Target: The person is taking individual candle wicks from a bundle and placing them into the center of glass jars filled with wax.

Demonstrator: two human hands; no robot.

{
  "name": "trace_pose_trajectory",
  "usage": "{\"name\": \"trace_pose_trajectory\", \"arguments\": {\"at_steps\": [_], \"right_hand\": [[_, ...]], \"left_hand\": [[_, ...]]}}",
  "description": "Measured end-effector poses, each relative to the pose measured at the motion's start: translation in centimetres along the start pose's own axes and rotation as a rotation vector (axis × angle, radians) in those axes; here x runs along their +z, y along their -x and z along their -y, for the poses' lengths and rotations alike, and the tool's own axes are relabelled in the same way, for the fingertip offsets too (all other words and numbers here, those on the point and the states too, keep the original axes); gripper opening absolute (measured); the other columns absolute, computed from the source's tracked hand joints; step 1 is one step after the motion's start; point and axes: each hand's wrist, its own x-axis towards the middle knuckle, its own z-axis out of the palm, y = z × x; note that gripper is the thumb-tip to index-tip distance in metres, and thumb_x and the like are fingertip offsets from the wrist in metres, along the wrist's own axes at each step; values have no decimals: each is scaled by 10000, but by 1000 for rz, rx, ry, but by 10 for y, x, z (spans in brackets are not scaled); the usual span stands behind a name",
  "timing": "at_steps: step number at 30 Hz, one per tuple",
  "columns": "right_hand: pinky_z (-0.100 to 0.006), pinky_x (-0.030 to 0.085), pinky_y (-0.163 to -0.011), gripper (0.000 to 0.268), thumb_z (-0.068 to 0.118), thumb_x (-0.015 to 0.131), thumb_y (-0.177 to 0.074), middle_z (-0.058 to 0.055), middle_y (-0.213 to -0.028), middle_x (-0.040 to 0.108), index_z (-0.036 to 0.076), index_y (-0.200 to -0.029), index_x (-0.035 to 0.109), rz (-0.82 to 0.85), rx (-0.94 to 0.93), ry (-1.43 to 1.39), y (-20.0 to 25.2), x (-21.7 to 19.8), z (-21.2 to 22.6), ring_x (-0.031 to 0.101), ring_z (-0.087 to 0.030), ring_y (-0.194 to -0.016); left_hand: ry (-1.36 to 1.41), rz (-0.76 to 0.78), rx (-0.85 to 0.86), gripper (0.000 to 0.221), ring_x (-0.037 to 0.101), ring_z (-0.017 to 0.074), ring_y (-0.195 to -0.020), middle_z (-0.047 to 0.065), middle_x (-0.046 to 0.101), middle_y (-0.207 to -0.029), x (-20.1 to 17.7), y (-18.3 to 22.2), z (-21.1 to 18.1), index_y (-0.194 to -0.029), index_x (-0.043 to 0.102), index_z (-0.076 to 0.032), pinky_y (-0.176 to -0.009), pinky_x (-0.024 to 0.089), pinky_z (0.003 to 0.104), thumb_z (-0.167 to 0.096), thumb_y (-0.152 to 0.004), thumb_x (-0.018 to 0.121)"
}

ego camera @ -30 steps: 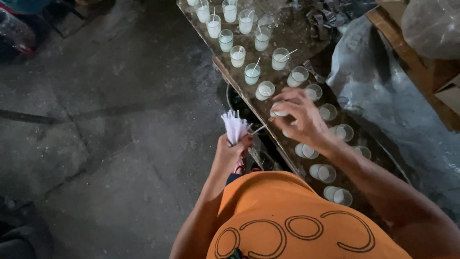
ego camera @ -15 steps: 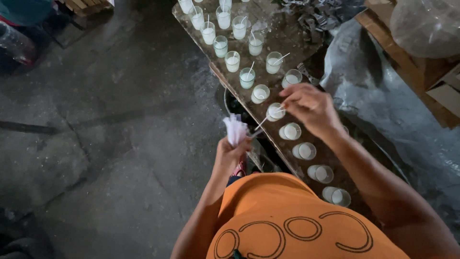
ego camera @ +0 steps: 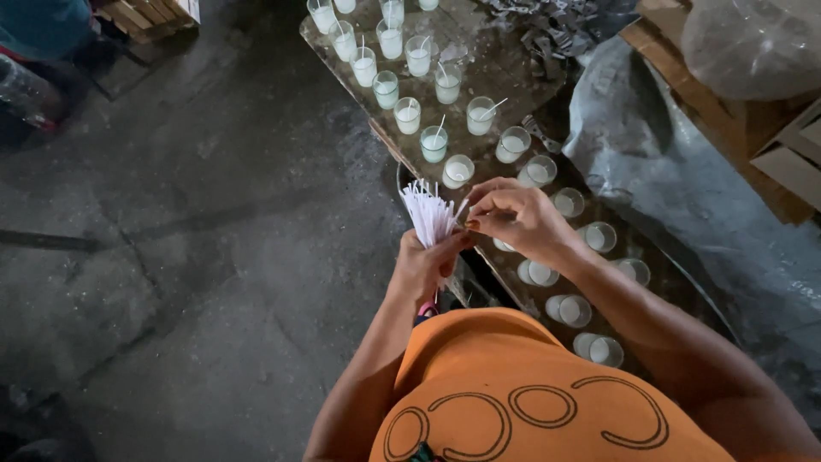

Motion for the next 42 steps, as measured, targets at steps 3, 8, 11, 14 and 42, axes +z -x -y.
{"name": "trace_pose_trajectory", "arguments": {"at_steps": [3,8,11,14,42], "right_hand": [[-470,557,-937,111,35,707,-912,-212,-1178,711,-37,-983,753,33,18,-82,1,-3,-1,681,-326,-1148],[-439,569,-925,113,29,688,-913,-198,-1169,708,-25,-985,757,45,16,-61,-1,-4,3,677,-294,-1157],[-438,578,-916,113,23,677,-913,-202,-1156,703,-33,-978,750,47,14,-63,-2,-5,3,678,-304,-1162],[-448,585,-877,112,38,673,-907,-201,-1163,701,-21,-958,752,53,8,-78,-2,-5,5,698,-307,-1089],[-383,528,-913,153,26,744,-878,-215,-1185,672,-19,-1024,756,-29,-148,-311,6,-3,-15,632,-262,-1110]], "left_hand": [[45,0,25,232,373,76,-334,48,396,-361,5,6,-11,-590,663,-45,-407,286,194,-26,-721,854],[15,-23,31,194,346,71,-349,37,389,-377,0,5,-6,-629,686,-38,-404,272,206,-25,-757,831],[8,-25,36,197,353,82,-344,47,394,-374,-5,-2,10,-641,687,-38,-400,273,211,-42,-756,847],[-6,-7,68,188,370,87,-345,55,419,-389,-5,-5,18,-652,685,-40,-400,299,213,-19,-762,837],[-38,25,-8,71,390,75,-291,53,427,-376,-29,-11,26,-723,718,11,-330,271,207,2,-764,777]]}}
